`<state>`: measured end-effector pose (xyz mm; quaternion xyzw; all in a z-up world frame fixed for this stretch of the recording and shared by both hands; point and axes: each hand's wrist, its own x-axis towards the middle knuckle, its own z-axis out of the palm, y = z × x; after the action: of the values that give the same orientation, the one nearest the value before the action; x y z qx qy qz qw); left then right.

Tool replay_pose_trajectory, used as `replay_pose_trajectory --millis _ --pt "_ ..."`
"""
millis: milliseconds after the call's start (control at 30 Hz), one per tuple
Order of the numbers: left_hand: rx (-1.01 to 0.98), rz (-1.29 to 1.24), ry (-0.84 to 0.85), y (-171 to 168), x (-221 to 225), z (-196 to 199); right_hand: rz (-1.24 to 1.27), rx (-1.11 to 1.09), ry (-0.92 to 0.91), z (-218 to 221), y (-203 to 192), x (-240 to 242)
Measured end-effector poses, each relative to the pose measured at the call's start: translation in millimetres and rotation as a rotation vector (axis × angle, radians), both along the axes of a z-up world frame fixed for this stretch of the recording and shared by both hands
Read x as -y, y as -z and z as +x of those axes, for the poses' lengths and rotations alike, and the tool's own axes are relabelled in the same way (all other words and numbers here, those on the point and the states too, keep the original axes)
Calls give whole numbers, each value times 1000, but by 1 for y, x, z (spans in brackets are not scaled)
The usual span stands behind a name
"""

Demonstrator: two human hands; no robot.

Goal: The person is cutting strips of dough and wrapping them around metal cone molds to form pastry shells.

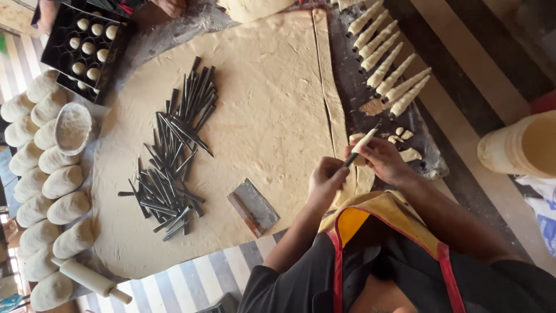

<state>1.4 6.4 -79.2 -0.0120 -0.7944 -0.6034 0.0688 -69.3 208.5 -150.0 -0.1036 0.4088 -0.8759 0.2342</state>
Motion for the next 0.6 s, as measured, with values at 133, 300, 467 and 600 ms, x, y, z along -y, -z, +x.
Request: replay_pose_trajectory --millis 133,300,467,600 --pt "152 313 40 -8 4 -4 33 -52 73 -3 -3 3" --pt "368 355 86 15 7 -9 -33 106 70 -1 0 10" --pt "46 69 -30 39 6 -5 -48 -106 43 -8 -10 15" --pt "754 1120 -41 8 2 -19 -9 -127 87 -8 -9 18"
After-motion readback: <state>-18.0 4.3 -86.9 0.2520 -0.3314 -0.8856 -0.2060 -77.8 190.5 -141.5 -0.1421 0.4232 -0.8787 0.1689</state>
